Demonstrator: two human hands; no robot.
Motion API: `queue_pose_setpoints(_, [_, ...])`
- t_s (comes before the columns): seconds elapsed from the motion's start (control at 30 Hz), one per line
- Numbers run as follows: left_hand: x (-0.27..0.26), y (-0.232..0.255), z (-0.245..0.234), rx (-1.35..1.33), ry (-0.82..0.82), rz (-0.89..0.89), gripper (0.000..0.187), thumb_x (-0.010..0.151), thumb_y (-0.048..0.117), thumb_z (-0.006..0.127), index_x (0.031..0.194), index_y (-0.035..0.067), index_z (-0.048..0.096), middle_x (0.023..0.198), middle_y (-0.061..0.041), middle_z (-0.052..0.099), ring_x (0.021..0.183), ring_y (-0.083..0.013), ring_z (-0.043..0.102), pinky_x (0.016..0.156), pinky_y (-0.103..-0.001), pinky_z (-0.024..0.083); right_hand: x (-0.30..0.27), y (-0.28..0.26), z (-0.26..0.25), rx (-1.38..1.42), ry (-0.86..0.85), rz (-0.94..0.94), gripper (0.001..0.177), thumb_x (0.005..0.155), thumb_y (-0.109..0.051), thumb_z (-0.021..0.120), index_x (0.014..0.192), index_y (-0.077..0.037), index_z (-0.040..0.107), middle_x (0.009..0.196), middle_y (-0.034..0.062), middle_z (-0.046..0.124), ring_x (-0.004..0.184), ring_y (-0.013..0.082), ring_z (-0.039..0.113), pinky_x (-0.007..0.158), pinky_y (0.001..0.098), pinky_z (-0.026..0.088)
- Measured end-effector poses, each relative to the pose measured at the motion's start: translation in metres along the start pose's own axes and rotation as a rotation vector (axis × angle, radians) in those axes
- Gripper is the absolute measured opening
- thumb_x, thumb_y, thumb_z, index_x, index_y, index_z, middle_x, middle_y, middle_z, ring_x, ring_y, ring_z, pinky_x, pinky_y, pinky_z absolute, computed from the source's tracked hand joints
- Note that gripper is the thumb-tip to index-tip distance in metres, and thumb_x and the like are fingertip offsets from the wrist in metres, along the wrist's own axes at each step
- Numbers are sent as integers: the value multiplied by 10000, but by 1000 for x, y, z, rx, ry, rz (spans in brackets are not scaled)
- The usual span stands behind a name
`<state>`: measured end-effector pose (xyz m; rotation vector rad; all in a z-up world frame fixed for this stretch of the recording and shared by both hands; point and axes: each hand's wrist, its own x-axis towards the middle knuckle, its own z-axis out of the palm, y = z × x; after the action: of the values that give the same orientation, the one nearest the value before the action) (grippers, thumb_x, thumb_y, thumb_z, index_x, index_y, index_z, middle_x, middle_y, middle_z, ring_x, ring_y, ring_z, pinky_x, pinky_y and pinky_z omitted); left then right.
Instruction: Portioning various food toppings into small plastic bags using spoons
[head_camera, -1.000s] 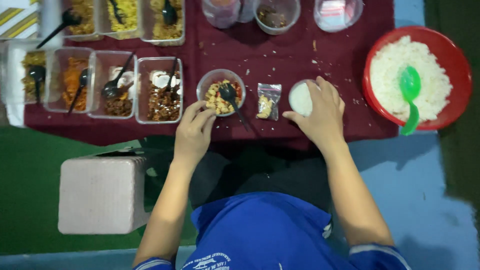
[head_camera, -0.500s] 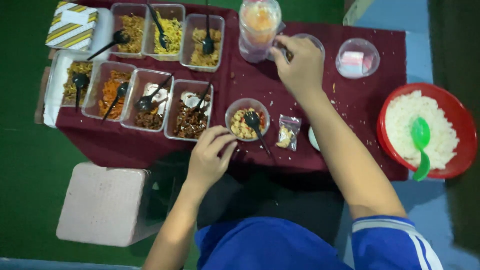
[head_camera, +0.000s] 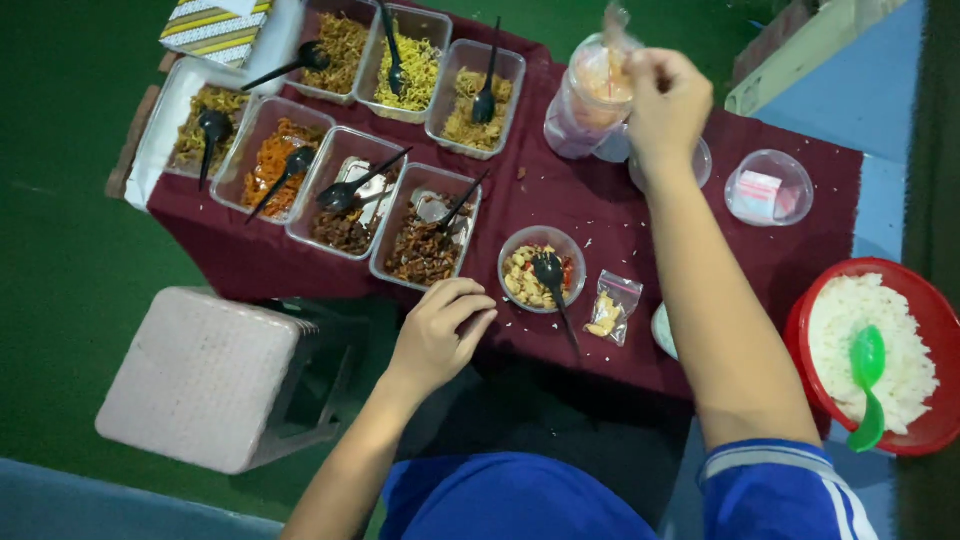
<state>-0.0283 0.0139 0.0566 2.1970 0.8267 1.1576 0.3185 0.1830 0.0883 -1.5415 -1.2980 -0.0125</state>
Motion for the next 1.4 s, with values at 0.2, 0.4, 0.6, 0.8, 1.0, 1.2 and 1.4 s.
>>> queue_pose_setpoints(0.2, [15, 5, 3, -19, 25, 44, 78, 931, 32, 753, 1002, 13, 728, 999, -119, 682, 903, -270, 654, 862, -365, 547, -3, -16, -19, 245, 60, 120, 113, 1005, -173, 629, 939, -113, 698, 870, 27, 804, 806, 70, 734, 747, 236, 580])
queue_pose_setpoints(0.4, [74, 15, 8, -139, 43, 59, 181, 980, 139, 707, 1126, 35, 732, 1093, -124, 747, 1034, -271, 709, 939, -387, 574, -48, -97, -61, 440, -55, 445, 163, 1083, -145, 545, 1004, -77, 671, 908, 34, 753, 725, 72, 629, 613, 197, 488])
queue_pose_setpoints(0.6, [122, 28, 64, -579, 190, -316, 581, 800, 244, 914, 1287, 54, 659, 1157, -198, 717, 987, -334, 760, 835, -397, 650, -135, -91, -60, 259, 36, 125, 76, 899, -58, 825, 922, -121, 789, 728, 65, 715, 705, 148, 667, 684, 283, 517])
queue_pose_setpoints(0.8, [107, 8, 104, -548, 76, -498, 320, 803, 262, 917, 1066, 133, 788, 931, -69, 787, 836, -198, 789, 673, -322, 664, -170, -81, -76, 302, -101, 318, 67, 902, -96, 803, 926, -148, 767, 740, 18, 748, 717, 68, 658, 723, 253, 535])
queue_pose_setpoints(1.0, [110, -1, 104, -616, 102, -584, 131, 905, 115, 782, 1033, 98, 807, 859, -115, 791, 747, -167, 761, 589, -322, 666, -163, -96, -97, 503, -72, 393, 26, 996, -71, 673, 1017, -87, 676, 844, 48, 772, 756, 82, 660, 764, 238, 518])
queue_pose_setpoints(1.2, [171, -33, 91, -94, 326, 17, 167, 854, 10, 791, 997, 95, 808, 860, -142, 743, 866, -345, 735, 761, -431, 599, -155, -90, -124, 435, -23, 390, 43, 1022, -120, 645, 1034, -84, 624, 891, 73, 792, 707, 59, 591, 679, 179, 424])
queue_pose_setpoints(1.4, [250, -54, 103, 354, 157, 348, 56, 901, -151, 640, 953, -161, 622, 975, -254, 641, 896, -373, 609, 753, -412, 592, -160, -110, -158, 252, -44, 442, 34, 1004, -122, 632, 992, -91, 639, 953, 63, 792, 885, 145, 769, 802, 261, 601])
